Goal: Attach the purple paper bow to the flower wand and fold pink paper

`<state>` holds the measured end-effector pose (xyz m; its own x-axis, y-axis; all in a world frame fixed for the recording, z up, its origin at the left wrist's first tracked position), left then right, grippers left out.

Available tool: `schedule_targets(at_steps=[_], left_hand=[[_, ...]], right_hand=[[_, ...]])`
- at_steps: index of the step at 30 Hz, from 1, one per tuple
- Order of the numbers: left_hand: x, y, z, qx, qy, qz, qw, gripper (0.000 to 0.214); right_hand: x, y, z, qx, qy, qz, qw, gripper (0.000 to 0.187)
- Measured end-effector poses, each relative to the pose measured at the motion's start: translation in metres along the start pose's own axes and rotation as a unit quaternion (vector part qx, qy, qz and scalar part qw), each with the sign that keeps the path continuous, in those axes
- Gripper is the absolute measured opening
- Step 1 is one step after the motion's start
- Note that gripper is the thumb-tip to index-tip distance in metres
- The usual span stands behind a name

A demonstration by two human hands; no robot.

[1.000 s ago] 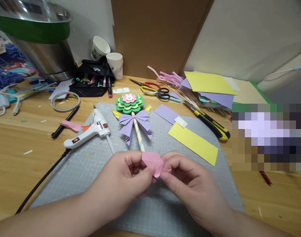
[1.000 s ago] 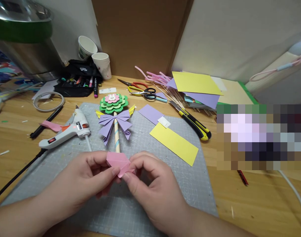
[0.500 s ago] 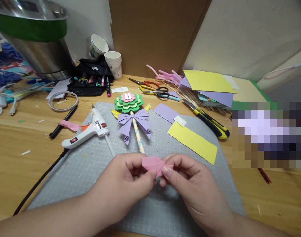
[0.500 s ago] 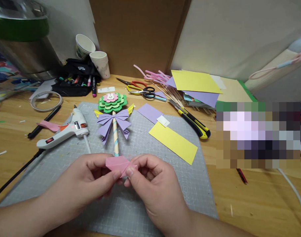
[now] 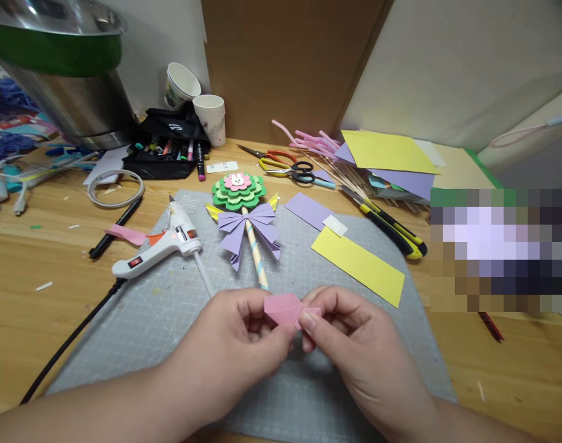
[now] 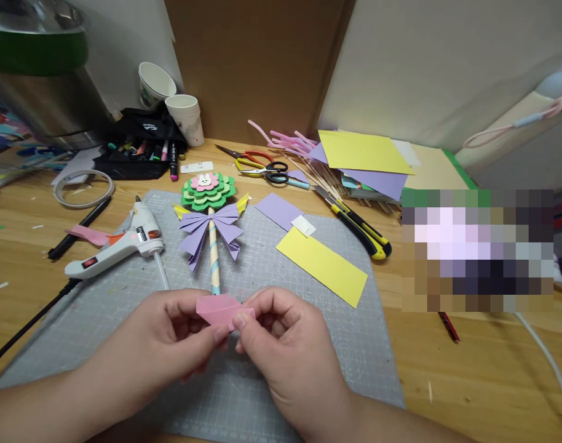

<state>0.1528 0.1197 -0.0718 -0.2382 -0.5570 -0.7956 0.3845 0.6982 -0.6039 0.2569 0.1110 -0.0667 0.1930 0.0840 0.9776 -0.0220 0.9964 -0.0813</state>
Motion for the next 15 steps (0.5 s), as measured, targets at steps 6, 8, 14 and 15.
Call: schedule_targets(at_steps=[6, 8, 14, 15], left_hand=[[0.008, 0.001, -0.002, -0.004, 0.007, -0.02, 1.0, 0.02], [0.009, 0.001, -0.003, -0.005, 0.011, -0.023, 1.0, 0.02], [0.009, 0.0, -0.001, -0.001, 0.025, -0.035, 0.999, 0.022], [0.008, 0.0, -0.001, 0.002, 0.024, -0.032, 0.999, 0.022]], right_hand=[[-0.006, -0.001, 0.004, 0.013, 0.079, 0.003, 0.997, 0.019], [-0.009, -0.002, 0.005, 0.017, 0.101, 0.011, 0.995, 0.019], [-0.012, -0.004, 0.004, 0.02, 0.102, 0.029, 0.994, 0.021], [-0.011, -0.003, 0.004, 0.019, 0.097, 0.03, 0.995, 0.021]])
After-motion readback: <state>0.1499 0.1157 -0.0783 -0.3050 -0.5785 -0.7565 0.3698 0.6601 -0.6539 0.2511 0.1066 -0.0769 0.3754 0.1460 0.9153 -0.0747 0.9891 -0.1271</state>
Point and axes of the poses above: each hand's wrist, its own y-axis towards the middle knuckle, its own z-axis out of the palm, x = y × z, the point moved 10 cm from there along y, towards the middle knuckle, and after that the axes turned 8 degrees about -z, right-handed, at the moved point
